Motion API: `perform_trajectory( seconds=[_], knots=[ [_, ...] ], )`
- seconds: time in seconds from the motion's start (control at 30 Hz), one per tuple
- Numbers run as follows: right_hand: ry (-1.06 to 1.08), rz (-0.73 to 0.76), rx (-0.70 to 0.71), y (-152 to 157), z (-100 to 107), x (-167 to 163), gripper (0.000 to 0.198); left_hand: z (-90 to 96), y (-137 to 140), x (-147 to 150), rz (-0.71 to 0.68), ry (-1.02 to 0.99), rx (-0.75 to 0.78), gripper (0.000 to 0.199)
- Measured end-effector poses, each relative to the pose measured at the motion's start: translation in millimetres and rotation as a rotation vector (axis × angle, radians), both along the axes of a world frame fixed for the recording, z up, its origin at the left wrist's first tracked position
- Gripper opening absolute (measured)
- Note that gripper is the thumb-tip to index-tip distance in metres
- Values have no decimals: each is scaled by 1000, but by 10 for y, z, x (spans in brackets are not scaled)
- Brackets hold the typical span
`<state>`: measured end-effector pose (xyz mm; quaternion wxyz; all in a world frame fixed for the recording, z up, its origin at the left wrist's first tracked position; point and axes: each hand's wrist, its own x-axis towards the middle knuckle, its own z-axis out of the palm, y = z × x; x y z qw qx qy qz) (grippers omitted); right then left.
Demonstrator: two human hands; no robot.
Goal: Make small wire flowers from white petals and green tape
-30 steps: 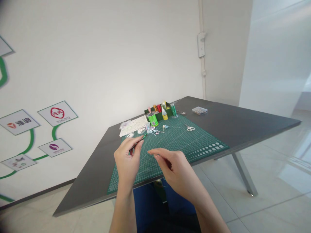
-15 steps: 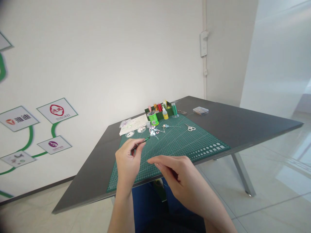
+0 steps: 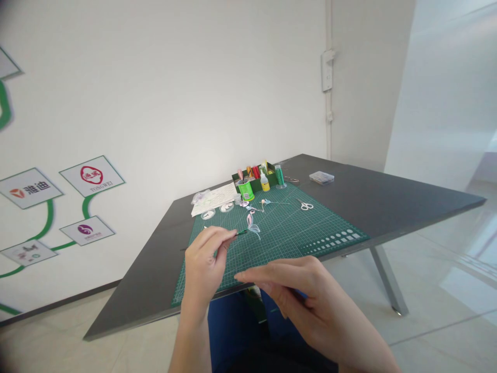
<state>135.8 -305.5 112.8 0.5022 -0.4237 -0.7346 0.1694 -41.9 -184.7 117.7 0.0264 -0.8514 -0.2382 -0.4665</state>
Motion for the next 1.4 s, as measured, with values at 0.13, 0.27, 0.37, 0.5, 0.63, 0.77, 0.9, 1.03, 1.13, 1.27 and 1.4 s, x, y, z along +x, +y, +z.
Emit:
perform_trajectory(
  seconds=[0.13,0.27,0.37,0.5,0.63,0.77,0.9,1.03,1.13,1.27,1.4],
  knots=[
    [-14,-20,74,5,23,-14,33,8,-36,-13,6,53,13,21],
    [-6,-42,121,20,71,-41,34,38,-70,-2,-4,122,2,22],
    [18,-76,139,31,80,-39,34,44,-75,2,-26,168,0,21],
    [60,-125,150,55,44,-12,34,24,-57,-9,-42,210,1,23],
    [73,-194,183,91,7,8,34,22,-50,-16,-54,257,-8,22],
    [66,-250,192,117,-13,29,35,59,-75,-25,-92,309,-7,22],
    [51,-318,181,136,-56,86,34,90,-114,-45,-140,363,-26,25],
    [85,-365,180,149,-91,145,34,110,-152,-56,-174,380,-36,26],
    [105,-379,172,154,-94,165,33,132,-176,-53,-186,382,-38,27],
    [115,-396,174,201,-109,186,33,163,-209,-53,-230,400,-51,30],
    [106,-389,137,327,-160,227,35,180,-244,-65,-289,373,-79,31]
  ],
)
